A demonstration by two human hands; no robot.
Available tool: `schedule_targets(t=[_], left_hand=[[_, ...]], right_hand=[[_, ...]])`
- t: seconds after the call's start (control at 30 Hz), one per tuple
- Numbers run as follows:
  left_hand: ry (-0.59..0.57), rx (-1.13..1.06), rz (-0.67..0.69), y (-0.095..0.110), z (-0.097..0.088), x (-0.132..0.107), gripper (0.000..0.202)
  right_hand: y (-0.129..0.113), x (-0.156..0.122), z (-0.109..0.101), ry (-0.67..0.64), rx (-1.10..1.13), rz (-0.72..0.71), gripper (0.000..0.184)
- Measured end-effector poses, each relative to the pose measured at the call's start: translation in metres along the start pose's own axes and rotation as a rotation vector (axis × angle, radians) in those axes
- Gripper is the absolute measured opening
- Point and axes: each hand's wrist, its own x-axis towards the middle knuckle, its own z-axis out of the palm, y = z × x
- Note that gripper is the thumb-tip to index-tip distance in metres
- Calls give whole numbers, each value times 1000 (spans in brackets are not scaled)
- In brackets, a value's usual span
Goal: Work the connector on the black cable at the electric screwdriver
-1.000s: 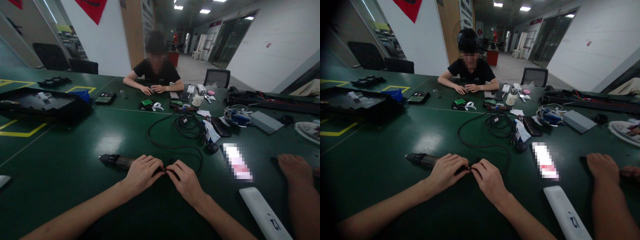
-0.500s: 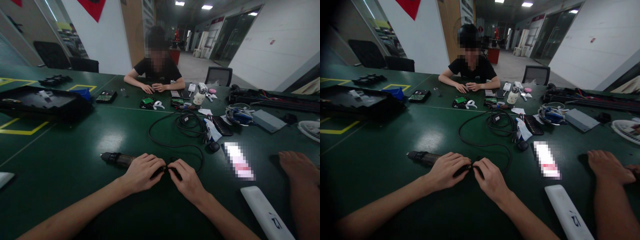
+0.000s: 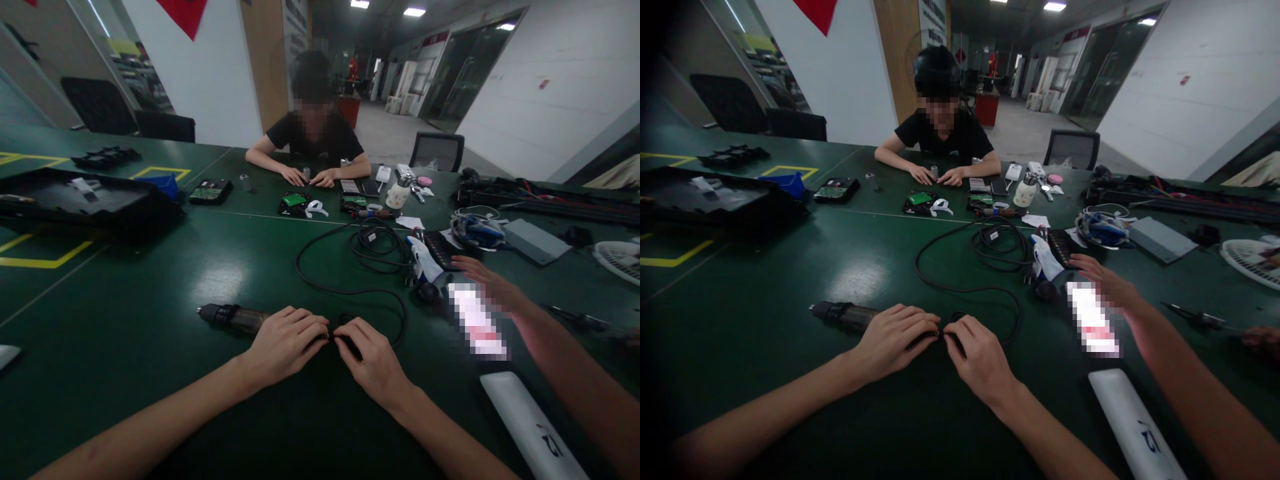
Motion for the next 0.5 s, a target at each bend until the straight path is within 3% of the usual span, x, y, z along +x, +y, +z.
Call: schedule_targets(t=[0.1,0.3,0.5], left_hand=[[12,24,-32,1,1,1,20],[-7,18,70,-1,-1,-1,25],[15,36,8,0,0,0,23]], right_hand=[[1,-1,1,7,-8,4,14],[0,-1,0,4,-23,3,15],[0,-1,0,10,-23,2,14]])
